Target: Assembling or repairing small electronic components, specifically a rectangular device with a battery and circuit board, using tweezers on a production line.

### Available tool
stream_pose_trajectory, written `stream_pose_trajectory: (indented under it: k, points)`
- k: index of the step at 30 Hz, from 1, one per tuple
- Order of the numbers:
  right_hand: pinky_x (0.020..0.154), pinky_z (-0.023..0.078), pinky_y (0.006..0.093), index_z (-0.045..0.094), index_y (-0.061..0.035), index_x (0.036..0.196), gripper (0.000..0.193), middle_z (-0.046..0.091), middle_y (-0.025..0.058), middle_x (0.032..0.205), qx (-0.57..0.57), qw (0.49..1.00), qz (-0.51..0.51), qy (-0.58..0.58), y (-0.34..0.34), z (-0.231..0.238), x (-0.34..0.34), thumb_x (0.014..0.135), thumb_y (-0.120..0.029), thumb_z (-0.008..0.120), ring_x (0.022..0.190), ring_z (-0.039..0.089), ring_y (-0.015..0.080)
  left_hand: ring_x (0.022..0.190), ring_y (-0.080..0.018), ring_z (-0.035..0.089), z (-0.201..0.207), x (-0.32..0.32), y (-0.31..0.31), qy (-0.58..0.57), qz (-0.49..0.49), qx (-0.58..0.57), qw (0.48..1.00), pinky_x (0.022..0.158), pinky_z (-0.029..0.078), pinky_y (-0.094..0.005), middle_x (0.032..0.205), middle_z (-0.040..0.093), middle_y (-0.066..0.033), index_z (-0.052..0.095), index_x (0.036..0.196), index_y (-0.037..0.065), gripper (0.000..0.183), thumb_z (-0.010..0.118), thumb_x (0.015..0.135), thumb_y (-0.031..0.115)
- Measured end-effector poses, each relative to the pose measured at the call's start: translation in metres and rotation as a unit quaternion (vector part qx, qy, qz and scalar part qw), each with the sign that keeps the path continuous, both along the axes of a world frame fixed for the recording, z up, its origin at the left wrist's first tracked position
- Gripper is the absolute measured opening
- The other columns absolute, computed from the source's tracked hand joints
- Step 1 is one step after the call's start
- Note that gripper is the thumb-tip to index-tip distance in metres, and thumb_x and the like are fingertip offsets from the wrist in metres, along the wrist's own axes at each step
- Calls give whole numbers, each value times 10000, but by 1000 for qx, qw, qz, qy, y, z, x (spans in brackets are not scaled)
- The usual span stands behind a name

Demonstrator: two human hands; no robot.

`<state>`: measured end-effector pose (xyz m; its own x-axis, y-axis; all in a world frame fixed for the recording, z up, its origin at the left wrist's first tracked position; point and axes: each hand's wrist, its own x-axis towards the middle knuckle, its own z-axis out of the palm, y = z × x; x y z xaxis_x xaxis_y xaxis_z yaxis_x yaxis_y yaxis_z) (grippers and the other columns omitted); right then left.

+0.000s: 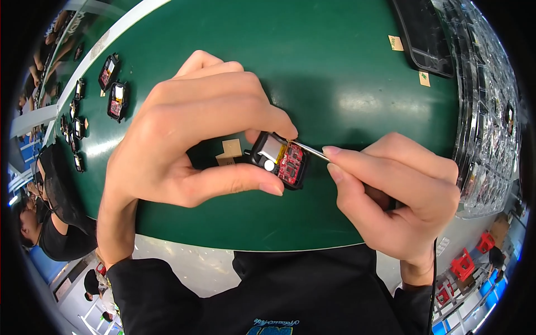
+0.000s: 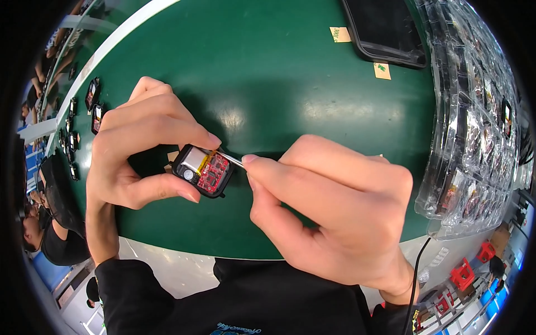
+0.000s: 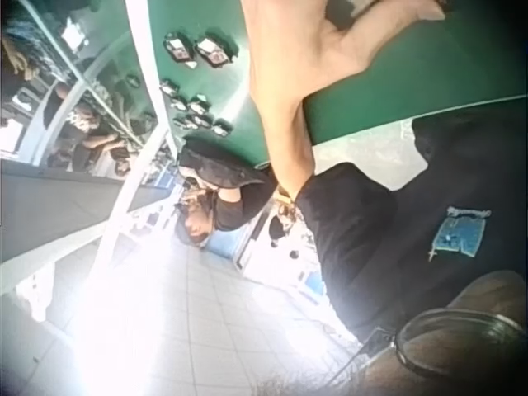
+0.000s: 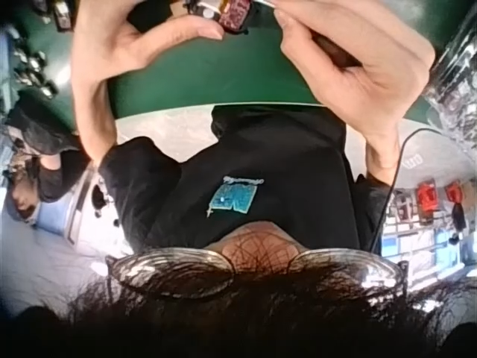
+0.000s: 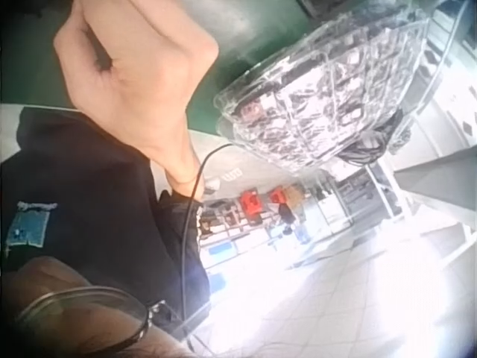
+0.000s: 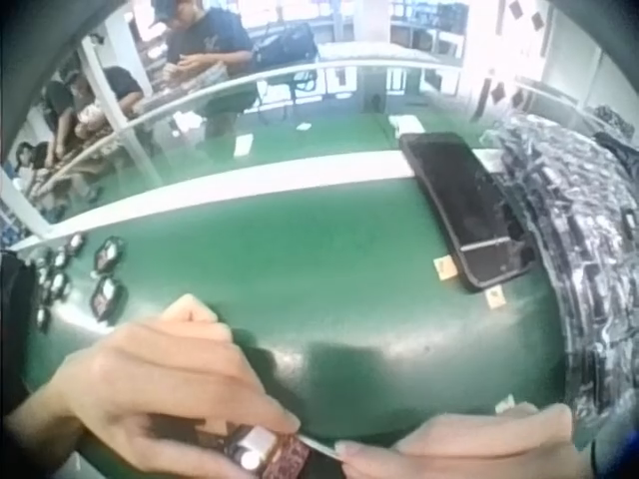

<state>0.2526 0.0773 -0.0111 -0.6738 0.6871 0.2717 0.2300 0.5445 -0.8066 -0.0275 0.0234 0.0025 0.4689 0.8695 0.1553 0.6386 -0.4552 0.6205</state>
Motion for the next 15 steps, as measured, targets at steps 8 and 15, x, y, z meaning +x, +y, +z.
stream_pose_trajectory:
  k: [8,15]
  points:
    - [443,383,289,833,6,1000,260,616,26,701,51,998,-12,30,1,1,2,750,81,844,503,564,135,748,-187,635,11,2,-1,0,7,-28,1000,848,398,-371,830,726,18,839,1091,70,486,982,764,400]
    - [450,414,293,843,12,1041,235,671,39,710,-26,996,-43,72,-11,10,39,810,55,848,507,557,115,760,-197,620,9,26,-1,-6,16,4,1000,844,459,-373,846,681,-4,808,1191,69,452,971,826,280]
